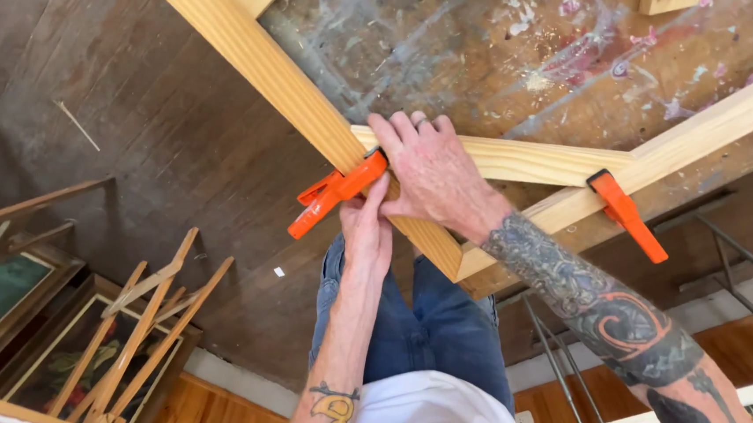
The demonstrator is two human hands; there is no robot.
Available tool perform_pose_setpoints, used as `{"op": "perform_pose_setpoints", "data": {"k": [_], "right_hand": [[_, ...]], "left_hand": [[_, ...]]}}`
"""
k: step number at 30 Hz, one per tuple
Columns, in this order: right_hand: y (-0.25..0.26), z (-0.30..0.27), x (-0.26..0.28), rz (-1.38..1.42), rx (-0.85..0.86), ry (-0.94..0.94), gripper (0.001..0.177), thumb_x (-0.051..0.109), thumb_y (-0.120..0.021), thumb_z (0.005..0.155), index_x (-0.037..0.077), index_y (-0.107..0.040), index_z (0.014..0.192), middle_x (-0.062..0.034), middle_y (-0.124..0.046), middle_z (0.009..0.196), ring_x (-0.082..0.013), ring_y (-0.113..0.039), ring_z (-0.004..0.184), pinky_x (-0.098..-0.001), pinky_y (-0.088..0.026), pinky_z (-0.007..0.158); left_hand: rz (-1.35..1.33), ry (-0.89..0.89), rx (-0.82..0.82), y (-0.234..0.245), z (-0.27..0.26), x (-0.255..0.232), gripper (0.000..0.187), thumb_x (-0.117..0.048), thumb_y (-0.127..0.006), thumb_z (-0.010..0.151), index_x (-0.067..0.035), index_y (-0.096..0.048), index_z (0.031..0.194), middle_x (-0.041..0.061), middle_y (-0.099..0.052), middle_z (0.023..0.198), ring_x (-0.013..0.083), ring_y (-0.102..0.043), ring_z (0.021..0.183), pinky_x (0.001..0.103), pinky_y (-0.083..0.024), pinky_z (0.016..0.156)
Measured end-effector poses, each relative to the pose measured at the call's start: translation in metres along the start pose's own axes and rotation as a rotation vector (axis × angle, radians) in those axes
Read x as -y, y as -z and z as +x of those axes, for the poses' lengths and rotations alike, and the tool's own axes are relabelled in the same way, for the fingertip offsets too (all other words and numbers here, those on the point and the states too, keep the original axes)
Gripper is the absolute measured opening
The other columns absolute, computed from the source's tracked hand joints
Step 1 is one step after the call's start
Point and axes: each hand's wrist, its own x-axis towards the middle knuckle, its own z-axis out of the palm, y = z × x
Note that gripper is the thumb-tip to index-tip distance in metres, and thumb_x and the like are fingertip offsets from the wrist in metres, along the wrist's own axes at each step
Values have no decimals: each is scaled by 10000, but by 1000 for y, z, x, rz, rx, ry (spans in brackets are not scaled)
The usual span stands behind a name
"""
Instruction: Assembling a wooden frame using clamps and a power drill
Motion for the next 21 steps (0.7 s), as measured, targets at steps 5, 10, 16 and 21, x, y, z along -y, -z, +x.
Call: {"op": "perform_pose_setpoints", "data": {"k": [5,10,16,21], "right_hand": [[-1,-4,13,93,-113,-12,1099,357,-772,479,85,-430,1487,-71,-522,1172,-274,-540,1106,-452,-387,982],[-12,-5,17,137,-191,-36,1125,321,-771,438,65,-433,1480,-88,-532,1182,-275,-521,1122,-460,-364,1003],[-13,-5,14,150,-244,-9,1082,361,-792,477,73,-468,1468,-94,-537,1142,-275,-535,1079,-452,-370,988],[-12,-4,15,144,-261,-12,1042,324,-796,494,82,-486,1460,-85,-537,1128,-270,-542,1065,-447,-374,988]], "left_hand": [[18,-14,21,7,10,6,561,-100,-861,848,-32,-632,1356,141,-717,1229,208,-704,1088,399,-588,973],[21,38,75,19,15,7,503,-107,-843,875,-36,-660,1338,153,-724,1220,211,-708,1088,419,-588,982],[39,64,153,18,17,2,563,-109,-816,906,-68,-596,1423,141,-680,1319,220,-672,1164,427,-549,1057],[25,27,172,25,22,13,517,-108,-812,916,-79,-616,1393,117,-693,1291,186,-671,1160,400,-547,1067]]}}
